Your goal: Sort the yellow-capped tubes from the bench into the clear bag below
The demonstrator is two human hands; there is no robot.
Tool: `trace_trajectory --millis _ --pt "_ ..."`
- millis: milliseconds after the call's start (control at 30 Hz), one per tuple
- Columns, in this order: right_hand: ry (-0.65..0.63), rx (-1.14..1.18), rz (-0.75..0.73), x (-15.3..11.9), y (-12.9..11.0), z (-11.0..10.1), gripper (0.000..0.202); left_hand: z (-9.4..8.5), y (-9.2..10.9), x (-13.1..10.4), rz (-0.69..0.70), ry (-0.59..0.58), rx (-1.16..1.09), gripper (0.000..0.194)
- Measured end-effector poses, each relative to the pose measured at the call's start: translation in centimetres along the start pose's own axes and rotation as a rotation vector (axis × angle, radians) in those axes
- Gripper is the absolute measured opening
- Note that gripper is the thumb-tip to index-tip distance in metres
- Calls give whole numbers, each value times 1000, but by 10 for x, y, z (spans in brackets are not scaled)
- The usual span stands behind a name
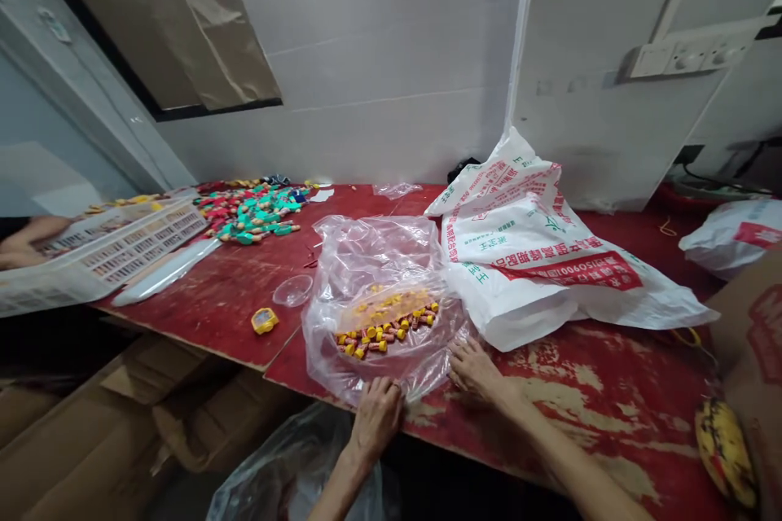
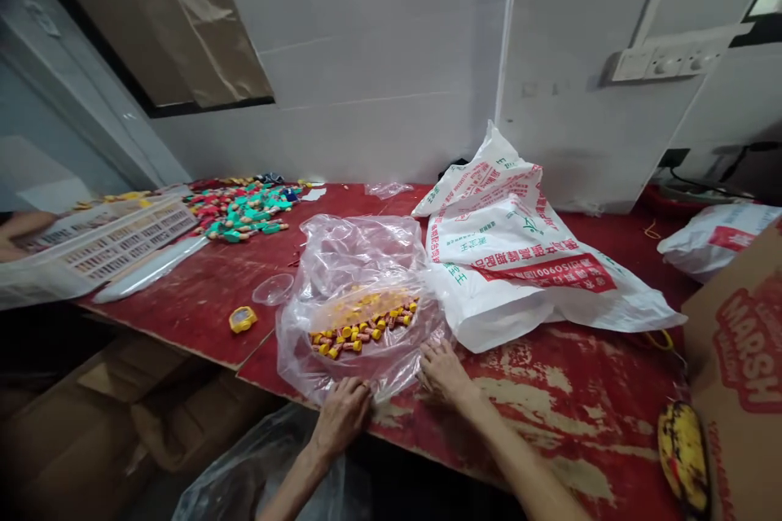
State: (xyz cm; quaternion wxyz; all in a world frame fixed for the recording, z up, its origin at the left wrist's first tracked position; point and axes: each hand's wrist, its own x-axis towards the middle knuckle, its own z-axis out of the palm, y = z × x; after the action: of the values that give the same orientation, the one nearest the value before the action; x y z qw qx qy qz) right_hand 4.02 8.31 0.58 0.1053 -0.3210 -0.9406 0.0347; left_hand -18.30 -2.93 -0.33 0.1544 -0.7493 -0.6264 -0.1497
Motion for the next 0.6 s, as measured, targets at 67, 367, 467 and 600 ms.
trace_trajectory --millis 67,367,467,600 --pt "225 24 -47 -25 -6 4 29 -8 7 4 18 117 5 14" --pt "446 -178 509 -193 30 35 40 25 68 25 360 338 -183 26" --pt "430 -206 662 -208 41 37 43 36 61 24 335 341 -175 24" --pt "394 -295 725 -193 34 13 33 40 69 35 305 218 -310 22"
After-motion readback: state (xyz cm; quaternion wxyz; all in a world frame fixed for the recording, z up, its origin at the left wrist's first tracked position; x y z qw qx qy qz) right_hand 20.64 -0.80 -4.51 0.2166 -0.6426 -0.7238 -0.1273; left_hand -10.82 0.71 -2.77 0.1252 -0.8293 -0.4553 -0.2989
